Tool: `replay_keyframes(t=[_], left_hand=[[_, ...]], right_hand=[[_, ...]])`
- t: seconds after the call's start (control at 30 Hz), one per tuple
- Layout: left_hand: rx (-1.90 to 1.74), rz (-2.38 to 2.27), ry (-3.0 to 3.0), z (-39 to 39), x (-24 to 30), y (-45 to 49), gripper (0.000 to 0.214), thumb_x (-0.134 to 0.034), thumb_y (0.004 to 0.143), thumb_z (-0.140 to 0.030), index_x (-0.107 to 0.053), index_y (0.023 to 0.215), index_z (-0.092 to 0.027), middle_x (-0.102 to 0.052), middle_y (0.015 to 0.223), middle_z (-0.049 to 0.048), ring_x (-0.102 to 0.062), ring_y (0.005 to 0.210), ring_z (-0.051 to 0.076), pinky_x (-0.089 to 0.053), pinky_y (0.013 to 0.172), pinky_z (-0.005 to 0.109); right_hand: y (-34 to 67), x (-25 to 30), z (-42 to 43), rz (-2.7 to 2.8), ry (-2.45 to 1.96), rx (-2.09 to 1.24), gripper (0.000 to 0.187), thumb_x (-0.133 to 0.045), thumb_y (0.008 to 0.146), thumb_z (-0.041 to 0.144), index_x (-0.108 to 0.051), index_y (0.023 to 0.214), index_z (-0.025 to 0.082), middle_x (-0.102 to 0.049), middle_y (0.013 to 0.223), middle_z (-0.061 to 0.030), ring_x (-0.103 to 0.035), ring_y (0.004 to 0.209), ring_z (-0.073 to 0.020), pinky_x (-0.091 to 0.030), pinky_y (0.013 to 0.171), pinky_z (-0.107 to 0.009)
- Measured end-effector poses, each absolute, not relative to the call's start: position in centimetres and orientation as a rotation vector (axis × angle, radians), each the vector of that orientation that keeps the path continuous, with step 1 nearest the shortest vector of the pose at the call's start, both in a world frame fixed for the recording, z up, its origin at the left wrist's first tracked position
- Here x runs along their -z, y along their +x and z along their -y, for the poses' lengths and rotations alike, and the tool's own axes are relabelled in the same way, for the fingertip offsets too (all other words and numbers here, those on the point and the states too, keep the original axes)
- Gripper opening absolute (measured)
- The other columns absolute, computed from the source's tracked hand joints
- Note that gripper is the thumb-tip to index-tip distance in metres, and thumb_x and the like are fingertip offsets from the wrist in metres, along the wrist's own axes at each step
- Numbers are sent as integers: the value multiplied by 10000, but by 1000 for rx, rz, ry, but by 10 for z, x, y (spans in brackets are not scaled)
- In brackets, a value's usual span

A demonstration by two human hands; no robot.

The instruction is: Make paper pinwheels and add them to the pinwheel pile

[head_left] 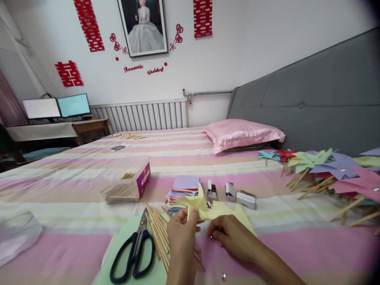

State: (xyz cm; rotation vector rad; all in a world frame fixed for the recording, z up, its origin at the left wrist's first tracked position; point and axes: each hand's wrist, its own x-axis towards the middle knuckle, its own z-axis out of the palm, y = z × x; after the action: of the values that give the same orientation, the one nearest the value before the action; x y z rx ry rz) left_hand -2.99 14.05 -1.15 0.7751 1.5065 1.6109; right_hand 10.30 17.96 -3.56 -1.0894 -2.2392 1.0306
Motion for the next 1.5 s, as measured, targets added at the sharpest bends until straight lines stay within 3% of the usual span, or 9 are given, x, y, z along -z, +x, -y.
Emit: replay_keyframes(t=[0.37, 0.63, 0.87, 1.03, 1.2, 1.5], left_hand=[[-1615, -1478, 750, -141, 11, -29, 191, -640, 625, -300, -630, 671, -115, -651, 592, 42, -567, 543, 152, -413, 500, 233], [-1622, -1475, 756, -140, 12, -30, 197, -638, 634, -300, -642, 693, -112, -665, 600, 46, -536, 512, 127, -406, 503, 230], [-1609, -1480, 760, -140, 11, -29, 189, -622, 649, -290, -637, 693, -107, -661, 600, 49, -562, 541, 138, -410, 511, 231], [-1611, -1489, 773, -141, 11, -29, 188, -625, 647, -291, -640, 685, -108, -664, 607, 48, -556, 532, 133, -404, 499, 227], [-1618, -1483, 763, -140, 11, -29, 180, -631, 641, -296, -637, 652, -116, -651, 572, 35, -552, 514, 133, -400, 491, 223], [-1609, -1483, 750, -139, 11, -29, 194, -622, 654, -310, -646, 707, -126, -666, 617, 40, -577, 561, 153, -400, 512, 231]], right_hand=[[103, 30, -175, 2272, -961, -1024, 253, -479, 640, 69, -679, 726, 196, -675, 749, -13, -576, 725, -156, -387, 656, -218], [111, 36, -180, 2213, -1071, -909, 350, -434, 653, 30, -627, 897, 189, -622, 823, -31, -556, 775, -172, -397, 671, -257], [112, 42, -184, 2206, -1100, -806, 254, -430, 695, 71, -618, 827, 180, -621, 832, -42, -550, 811, -194, -391, 694, -282], [110, 41, -183, 2216, -1128, -844, 205, -489, 690, 119, -632, 826, 176, -639, 823, -38, -558, 790, -194, -391, 680, -272], [106, 29, -178, 2318, -1099, -882, 173, -513, 670, 104, -668, 690, 179, -659, 722, -26, -568, 726, -176, -384, 648, -241], [114, 30, -188, 2196, -1020, -922, 171, -457, 730, 129, -622, 719, 169, -627, 714, -14, -557, 674, -152, -385, 604, -227]])
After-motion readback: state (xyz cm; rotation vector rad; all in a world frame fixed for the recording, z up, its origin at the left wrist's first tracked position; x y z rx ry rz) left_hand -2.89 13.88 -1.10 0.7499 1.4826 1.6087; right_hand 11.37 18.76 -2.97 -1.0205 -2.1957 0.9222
